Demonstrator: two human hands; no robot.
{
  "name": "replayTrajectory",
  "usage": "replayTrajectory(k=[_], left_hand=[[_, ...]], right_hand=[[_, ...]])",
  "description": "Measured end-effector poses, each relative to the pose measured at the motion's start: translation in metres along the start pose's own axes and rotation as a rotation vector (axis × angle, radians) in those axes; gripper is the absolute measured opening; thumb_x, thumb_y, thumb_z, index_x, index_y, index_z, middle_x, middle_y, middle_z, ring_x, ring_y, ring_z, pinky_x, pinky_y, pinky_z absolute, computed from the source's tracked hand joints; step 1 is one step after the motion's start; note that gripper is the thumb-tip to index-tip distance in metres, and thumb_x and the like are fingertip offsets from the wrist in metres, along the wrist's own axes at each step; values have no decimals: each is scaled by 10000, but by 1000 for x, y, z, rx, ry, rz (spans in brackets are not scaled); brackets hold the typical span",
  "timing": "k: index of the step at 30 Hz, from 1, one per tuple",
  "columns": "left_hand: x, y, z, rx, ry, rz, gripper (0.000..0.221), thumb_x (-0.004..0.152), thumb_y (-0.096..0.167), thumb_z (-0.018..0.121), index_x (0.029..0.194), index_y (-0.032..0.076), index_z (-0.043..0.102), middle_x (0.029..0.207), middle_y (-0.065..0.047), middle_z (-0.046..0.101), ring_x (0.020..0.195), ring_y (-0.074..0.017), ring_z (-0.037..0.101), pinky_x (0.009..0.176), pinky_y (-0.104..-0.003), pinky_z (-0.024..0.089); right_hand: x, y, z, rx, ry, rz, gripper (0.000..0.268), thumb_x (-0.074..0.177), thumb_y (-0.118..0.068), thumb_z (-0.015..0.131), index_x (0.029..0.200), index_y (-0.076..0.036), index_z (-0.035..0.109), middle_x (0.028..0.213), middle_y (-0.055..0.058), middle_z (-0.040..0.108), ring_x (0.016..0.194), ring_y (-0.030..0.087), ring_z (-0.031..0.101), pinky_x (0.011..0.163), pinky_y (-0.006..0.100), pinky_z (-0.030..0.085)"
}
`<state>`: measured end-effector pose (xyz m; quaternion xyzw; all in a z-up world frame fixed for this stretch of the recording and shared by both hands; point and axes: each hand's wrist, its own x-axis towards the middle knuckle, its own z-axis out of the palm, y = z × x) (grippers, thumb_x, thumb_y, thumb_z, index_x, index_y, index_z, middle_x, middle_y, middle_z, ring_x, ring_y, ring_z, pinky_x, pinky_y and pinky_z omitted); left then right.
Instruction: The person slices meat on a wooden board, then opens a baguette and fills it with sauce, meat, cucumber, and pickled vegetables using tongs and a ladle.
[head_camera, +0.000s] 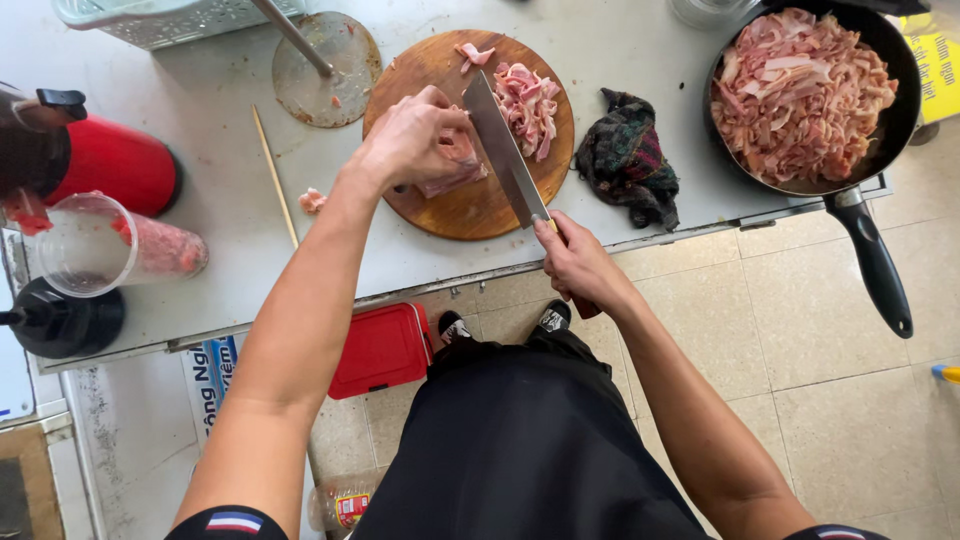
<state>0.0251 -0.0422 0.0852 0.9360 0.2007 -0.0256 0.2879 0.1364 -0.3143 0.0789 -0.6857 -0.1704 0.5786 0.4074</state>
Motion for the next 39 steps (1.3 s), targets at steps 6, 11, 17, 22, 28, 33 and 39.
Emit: replayTrajectory(k=[6,11,17,22,28,33,39], left_hand=[[8,-23,-5,-229,-21,-25,453,710,259,772,1158,195,776,1226,-80,684,1073,-257,701,969,-369,577],[9,-27,-16,-283,-80,-77,461,700,288,830,1145,181,780,1167,-94,698,1092,-276,676,966,-395,556],[-4,-3,-8,-32,16,56,718,623,324,925,1285,194,681,1307,-89,613,1157,-305,612,961,-445,518],[-12,2,4,174,63,35,764,649,276,910,1355,207,624,1368,-101,563,1199,-327,582,906,-452,554],[-11,-16,7,165,101,171,599,735,261,873,1295,182,674,1310,-101,642,1136,-313,648,960,-442,561],[-8,-10,12,263,64,140,521,727,257,859,1203,125,690,1167,-132,661,1030,-331,681,877,-459,574],[-10,19,36,504,167,40,425,768,305,827,1072,52,671,1104,-170,657,987,-328,706,662,-386,640]], right_hand=[[4,2,-4,50,-13,23,331,1051,-419,468,1176,-116,517,565,-18,401,423,87,383,383,276,365],[4,-4,2,20,5,33,337,1049,-422,459,1184,-118,516,570,-12,416,411,94,392,372,284,375],[3,-8,9,8,43,25,301,1027,-410,453,1192,-169,523,562,-8,429,401,92,395,368,284,383],[3,-8,10,-16,50,36,350,1066,-414,465,1182,-86,505,577,-5,423,420,94,406,379,287,394],[3,-8,10,-45,64,39,370,1051,-416,455,1266,-121,516,565,-6,421,419,95,412,382,281,400],[1,-10,12,-36,70,33,387,1052,-408,457,1287,-106,515,581,-7,435,425,95,419,384,283,401],[4,-8,15,-22,76,29,387,1042,-416,458,1288,-122,516,572,-3,421,407,97,402,372,287,392]])
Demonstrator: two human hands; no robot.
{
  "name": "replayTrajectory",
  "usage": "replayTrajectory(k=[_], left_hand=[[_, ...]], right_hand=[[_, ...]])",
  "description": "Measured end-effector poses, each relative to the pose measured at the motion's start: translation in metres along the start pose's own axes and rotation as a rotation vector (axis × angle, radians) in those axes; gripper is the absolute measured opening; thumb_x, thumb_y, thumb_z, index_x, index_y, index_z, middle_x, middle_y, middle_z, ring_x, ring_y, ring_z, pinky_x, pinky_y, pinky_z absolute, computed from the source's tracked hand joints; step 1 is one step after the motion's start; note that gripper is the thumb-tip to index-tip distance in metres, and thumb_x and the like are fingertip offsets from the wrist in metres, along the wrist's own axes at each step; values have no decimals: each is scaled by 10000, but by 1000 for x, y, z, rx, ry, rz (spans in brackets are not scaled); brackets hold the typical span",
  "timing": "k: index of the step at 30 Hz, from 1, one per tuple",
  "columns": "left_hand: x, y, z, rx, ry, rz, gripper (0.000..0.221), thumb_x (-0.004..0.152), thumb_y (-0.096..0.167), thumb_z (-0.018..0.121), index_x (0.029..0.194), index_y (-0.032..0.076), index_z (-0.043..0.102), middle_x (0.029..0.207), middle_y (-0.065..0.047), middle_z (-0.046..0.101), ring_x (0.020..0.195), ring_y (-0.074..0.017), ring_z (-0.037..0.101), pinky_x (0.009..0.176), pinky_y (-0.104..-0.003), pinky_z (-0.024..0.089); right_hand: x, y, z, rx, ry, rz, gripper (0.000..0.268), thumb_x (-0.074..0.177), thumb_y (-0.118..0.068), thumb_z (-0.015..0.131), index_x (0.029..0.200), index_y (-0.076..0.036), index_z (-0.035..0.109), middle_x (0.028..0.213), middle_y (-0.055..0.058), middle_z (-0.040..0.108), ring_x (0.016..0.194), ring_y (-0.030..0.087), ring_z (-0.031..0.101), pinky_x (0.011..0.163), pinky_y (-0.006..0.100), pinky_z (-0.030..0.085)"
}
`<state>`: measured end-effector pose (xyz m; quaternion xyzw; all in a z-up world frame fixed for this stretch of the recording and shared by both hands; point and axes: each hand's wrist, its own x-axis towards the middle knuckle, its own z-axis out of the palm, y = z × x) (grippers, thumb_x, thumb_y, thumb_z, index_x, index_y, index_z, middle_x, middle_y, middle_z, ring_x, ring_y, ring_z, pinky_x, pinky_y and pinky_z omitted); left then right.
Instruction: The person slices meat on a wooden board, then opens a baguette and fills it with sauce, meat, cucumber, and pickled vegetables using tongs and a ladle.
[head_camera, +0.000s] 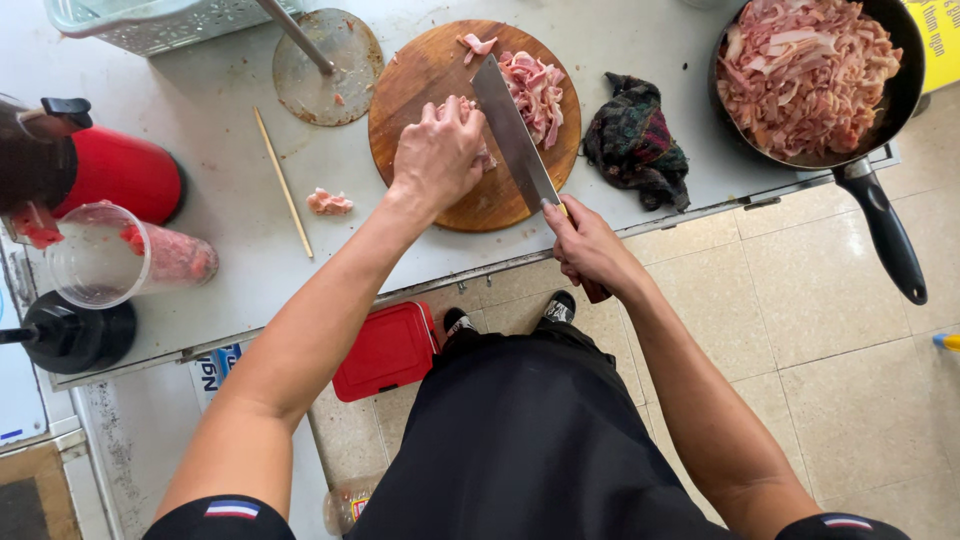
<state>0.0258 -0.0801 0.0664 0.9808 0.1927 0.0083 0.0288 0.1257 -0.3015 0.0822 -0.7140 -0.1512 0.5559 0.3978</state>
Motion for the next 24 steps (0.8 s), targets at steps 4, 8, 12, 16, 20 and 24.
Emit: replayTrajectory(k=[4,8,12,16,20,24], left_hand=[[4,2,6,-19,23,1,430,782,319,827,1080,53,666,1028,-157,674,892,-320,728,642,-401,632],[6,-10,7,-67,31,4,316,886,288,777,1063,58,655,995,-140,691,822,-311,742,655,-411,620],[3,-13,0,-103,9,60,305,933,233,727,1195,94,654,1114,-148,665,867,-301,747,682,-402,624],[2,-6,-13,25,-4,200,436,893,209,694,1319,289,650,1390,-228,493,854,-381,720,600,-400,641],[5,0,-21,81,-213,187,319,920,191,675,1207,319,729,1382,-145,485,972,-395,698,668,-397,647],[5,-3,-19,27,-203,167,261,852,155,714,1087,244,787,1197,-118,595,922,-358,710,709,-418,626]], right_hand=[[-2,3,-3,-1,1,9,406,1049,-423,465,1287,-98,515,575,-3,417,408,98,396,372,288,389],[-1,-1,-2,-13,0,2,406,1048,-423,460,1297,-107,519,575,-11,424,410,93,400,373,285,395],[-3,-1,-4,-15,-9,-7,400,1040,-419,462,1305,-123,508,562,-10,421,402,96,399,368,286,390],[-2,0,-3,8,-15,2,401,1055,-416,463,1287,-92,508,567,-13,411,406,96,392,368,289,384],[-3,-3,-5,6,-26,8,386,1045,-418,461,1287,-121,509,555,-18,398,399,92,388,363,287,381],[-5,-2,-6,16,-26,2,355,1038,-415,463,1265,-146,510,551,-20,400,392,93,386,355,286,369]])
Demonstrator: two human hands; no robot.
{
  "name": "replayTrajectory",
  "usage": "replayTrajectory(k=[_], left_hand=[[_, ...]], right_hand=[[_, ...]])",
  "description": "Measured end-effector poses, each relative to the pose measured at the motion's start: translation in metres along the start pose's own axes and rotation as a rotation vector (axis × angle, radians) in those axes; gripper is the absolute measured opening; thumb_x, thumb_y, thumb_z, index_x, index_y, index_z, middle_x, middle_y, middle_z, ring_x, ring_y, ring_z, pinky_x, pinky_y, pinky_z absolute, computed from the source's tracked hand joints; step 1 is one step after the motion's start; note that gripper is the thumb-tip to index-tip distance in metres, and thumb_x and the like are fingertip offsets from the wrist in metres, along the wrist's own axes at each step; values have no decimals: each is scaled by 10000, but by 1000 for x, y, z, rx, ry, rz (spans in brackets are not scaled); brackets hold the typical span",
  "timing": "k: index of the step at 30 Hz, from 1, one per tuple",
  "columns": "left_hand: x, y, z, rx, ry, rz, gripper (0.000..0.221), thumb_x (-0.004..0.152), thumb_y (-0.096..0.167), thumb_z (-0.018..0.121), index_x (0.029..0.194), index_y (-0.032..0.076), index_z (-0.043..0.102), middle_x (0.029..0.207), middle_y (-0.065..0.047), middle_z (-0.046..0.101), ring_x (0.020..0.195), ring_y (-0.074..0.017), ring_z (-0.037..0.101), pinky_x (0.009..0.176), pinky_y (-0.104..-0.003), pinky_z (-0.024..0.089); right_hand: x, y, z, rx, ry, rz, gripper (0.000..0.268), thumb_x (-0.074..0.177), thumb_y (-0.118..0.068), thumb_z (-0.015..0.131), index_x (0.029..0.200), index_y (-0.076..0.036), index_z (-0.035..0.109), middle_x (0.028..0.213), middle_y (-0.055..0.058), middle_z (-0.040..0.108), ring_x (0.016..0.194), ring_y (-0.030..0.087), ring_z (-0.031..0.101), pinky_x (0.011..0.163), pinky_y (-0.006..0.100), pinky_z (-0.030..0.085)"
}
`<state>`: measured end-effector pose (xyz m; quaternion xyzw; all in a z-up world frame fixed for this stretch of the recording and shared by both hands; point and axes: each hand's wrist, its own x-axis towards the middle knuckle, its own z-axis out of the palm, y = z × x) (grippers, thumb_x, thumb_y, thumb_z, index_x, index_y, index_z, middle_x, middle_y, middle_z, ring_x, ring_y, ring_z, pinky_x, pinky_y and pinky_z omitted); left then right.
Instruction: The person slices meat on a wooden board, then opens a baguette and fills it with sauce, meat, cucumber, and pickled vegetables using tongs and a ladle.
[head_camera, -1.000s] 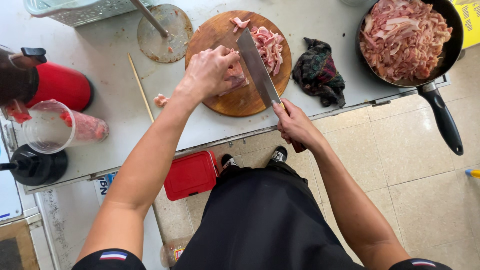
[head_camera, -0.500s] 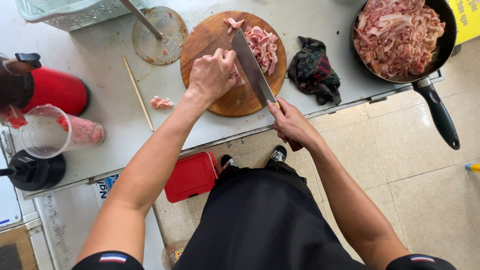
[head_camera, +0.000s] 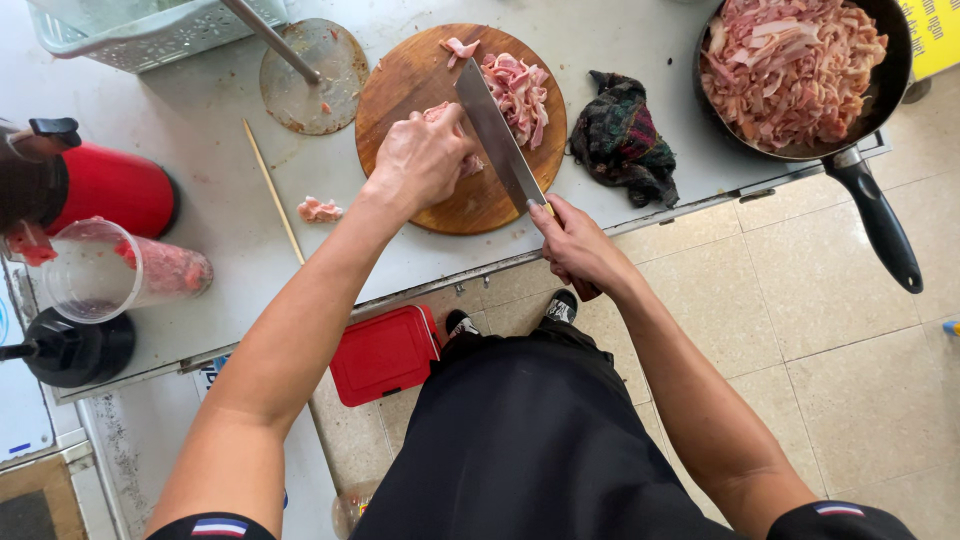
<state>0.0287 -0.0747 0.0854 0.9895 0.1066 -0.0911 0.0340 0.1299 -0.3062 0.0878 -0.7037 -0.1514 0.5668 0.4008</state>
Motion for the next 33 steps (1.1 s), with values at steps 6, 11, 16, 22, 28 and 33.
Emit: replayTrajectory(k=[6,11,16,22,28,33], left_hand=[[2,-7,9,-84,241,-2,138,856,228,758,961,140,741,1080,-108,650,886,-293,740,687,-430,614],[-3,-9,14,-221,347,-79,196,825,175,761,1014,131,734,1157,-70,679,809,-315,735,660,-428,610],[-11,-20,20,-483,550,-178,149,827,130,748,965,105,699,1164,-41,706,820,-268,747,715,-402,613],[-27,-51,43,-1106,670,-585,208,898,122,723,1085,49,669,886,-74,695,775,-121,649,727,-290,566],[-26,-71,72,-1538,739,-572,402,905,138,737,1257,20,585,1097,-72,690,937,-132,654,812,-266,574],[-25,-71,88,-1355,729,-558,780,752,105,926,1392,66,482,1245,-113,584,1105,-160,618,901,-287,586]], right_hand=[[-2,0,-1,4,1,-9,340,1059,-411,472,1210,-111,525,585,-16,421,410,83,391,362,277,361],[-18,-2,1,219,-81,30,346,1050,-426,451,1249,-148,511,584,-24,414,420,71,362,379,247,343],[-28,-9,6,261,-120,111,389,1044,-448,424,1361,-224,436,578,-20,411,435,75,385,400,250,378],[-28,-7,12,260,-129,96,447,1041,-439,419,1413,-193,451,575,-30,408,418,69,365,387,241,364],[-25,-5,17,199,-86,100,381,1054,-428,423,1324,-164,472,570,-13,409,417,82,379,387,255,374],[-26,-8,19,164,-88,75,361,1051,-429,423,1275,-157,499,562,-13,407,404,82,367,380,246,352]])
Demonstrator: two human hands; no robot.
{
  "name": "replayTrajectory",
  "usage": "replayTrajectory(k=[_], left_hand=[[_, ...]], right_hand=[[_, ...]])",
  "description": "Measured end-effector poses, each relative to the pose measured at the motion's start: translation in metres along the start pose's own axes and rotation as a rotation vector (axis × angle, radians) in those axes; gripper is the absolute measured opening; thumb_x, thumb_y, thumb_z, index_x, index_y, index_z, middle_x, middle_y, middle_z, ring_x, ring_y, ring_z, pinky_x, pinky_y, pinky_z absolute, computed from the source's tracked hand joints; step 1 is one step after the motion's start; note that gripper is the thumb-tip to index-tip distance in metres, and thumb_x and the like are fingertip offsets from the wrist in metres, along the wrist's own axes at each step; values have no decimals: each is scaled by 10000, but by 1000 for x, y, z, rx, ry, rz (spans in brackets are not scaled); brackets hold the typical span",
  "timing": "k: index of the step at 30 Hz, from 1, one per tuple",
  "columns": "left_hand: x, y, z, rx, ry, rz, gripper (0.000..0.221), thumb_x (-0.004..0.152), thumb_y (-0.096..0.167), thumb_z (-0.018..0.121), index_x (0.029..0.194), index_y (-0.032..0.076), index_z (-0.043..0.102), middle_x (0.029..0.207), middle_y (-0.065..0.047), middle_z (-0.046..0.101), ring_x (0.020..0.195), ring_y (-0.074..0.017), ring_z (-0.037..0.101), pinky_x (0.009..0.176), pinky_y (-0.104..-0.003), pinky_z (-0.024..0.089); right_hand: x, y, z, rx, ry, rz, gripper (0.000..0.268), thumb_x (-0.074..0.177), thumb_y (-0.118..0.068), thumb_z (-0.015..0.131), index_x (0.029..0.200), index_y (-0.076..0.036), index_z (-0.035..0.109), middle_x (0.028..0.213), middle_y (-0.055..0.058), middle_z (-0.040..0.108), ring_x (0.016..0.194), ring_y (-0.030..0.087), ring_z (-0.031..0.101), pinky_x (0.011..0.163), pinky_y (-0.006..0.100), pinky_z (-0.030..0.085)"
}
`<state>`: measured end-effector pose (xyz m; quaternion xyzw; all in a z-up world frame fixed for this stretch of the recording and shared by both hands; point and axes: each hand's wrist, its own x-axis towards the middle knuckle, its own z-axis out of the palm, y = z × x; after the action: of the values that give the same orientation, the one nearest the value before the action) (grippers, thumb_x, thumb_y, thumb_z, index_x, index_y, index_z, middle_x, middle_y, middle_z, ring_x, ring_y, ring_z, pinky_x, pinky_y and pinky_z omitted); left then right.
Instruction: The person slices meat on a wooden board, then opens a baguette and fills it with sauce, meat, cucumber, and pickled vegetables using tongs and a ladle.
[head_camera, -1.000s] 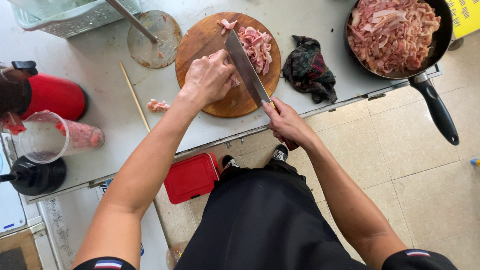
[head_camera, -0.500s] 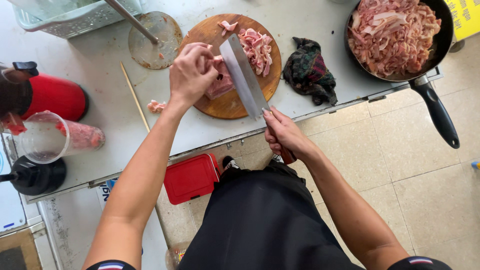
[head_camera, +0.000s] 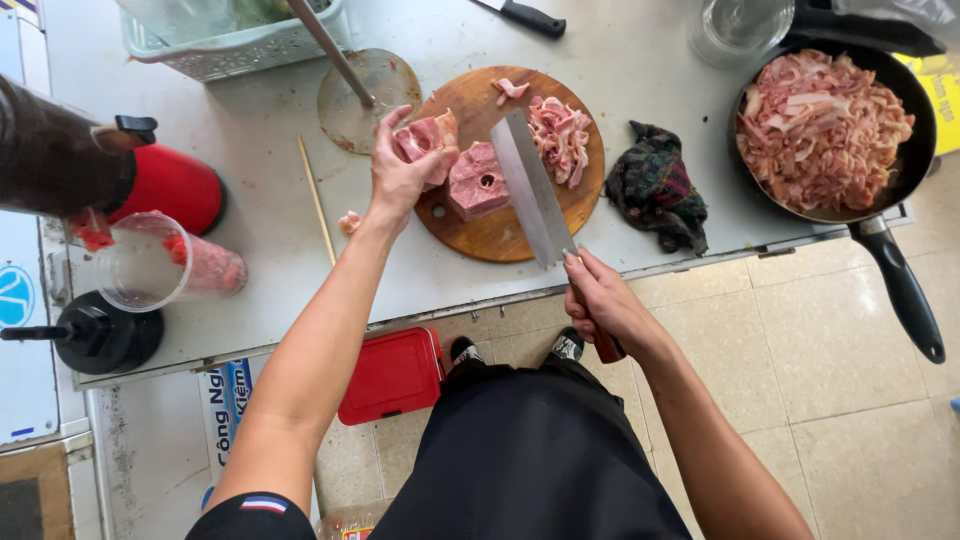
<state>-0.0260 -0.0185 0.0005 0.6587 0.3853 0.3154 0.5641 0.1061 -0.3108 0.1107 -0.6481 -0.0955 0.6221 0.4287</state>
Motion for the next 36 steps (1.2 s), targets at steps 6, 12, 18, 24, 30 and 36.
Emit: replayTrajectory(k=[6,12,18,24,30,36], left_hand=[[50,-8,-14,342,32,183,927,805,-2,784,1591,173,326,1400,-163,492,1241,-265,611,988,-337,615],[67,1,8,968,-277,833,1207,554,119,800,1600,296,223,1495,-217,374,1255,-396,577,1049,-501,540],[69,20,-12,422,-669,-20,1090,838,295,751,1681,316,60,1696,-129,309,959,-427,649,1051,-394,579],[95,14,-19,706,-646,184,950,701,425,973,1418,-29,547,1263,-217,678,1146,-282,639,1011,-389,507],[116,5,-14,605,-676,-167,737,629,327,951,1239,-8,709,1117,-138,741,1001,-219,716,874,-334,574],[103,-2,-23,335,-578,-200,679,634,200,913,1233,7,658,1060,-149,758,931,-209,730,796,-347,600]], right_hand=[[-6,-3,10,-2,31,-4,347,1044,-427,426,1254,-161,504,561,-8,403,400,90,375,374,256,346],[-2,-5,18,11,50,-15,326,1057,-429,435,1186,-139,509,587,-8,413,420,85,381,390,254,358],[-3,-4,18,32,92,-3,312,1052,-437,436,1099,-132,480,593,-4,417,422,90,383,387,267,358],[0,-6,19,21,112,31,289,1036,-439,438,1100,-166,507,595,-10,420,428,83,383,396,258,354],[5,-6,21,13,116,20,328,1055,-440,449,1078,-115,473,603,4,421,421,92,381,388,269,355],[3,-1,18,28,115,16,299,1035,-430,446,1120,-151,509,593,2,415,409,90,373,382,267,354]])
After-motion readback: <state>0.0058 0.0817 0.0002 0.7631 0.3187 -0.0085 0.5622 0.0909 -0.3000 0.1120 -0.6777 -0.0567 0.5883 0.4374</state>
